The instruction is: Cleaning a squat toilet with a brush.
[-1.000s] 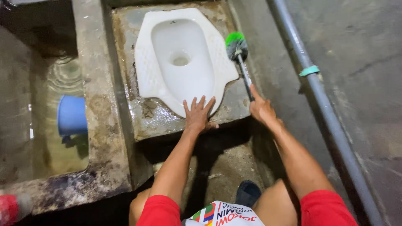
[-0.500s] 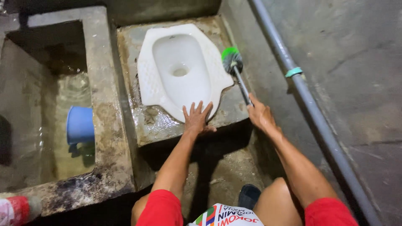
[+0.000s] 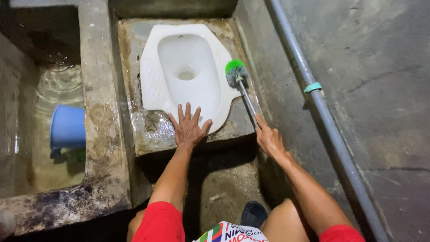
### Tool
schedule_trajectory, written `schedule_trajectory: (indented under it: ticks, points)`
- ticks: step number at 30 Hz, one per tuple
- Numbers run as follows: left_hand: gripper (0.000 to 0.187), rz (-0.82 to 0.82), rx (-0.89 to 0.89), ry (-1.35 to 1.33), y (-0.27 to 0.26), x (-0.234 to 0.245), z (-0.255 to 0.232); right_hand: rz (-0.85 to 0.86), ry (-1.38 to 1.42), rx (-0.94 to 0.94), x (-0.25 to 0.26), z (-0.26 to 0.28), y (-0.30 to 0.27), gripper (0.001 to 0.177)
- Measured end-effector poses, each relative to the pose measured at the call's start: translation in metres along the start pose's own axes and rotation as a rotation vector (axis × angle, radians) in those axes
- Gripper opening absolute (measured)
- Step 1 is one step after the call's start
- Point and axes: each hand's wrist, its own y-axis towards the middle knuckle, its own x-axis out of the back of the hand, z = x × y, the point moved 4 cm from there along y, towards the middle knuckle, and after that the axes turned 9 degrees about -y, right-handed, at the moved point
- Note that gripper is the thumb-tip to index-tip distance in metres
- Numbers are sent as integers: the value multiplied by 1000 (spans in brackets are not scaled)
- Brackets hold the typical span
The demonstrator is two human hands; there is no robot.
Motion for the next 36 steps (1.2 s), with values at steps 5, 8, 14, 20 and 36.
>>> schedule_trajectory:
  ticks: [5,8,14,20,36]
  points:
    - [81,-15,-3,26,1,2,3,9,-8,44,-24,13,77,56]
    - [80,-58,-26,-3,-1,5,-1,-84,135,98,-26,15,88,56]
    - [80,-3,0,-33,-5,9,-3,38,-56,-39,-6,14,25,61]
    - [81,-32,-17,-34,-5,2,1,99,-67,-63,12,-7,-33,63]
    - [79,-93,-35,-55,-2,2,6,30,-22,-1,-19,39,112,61]
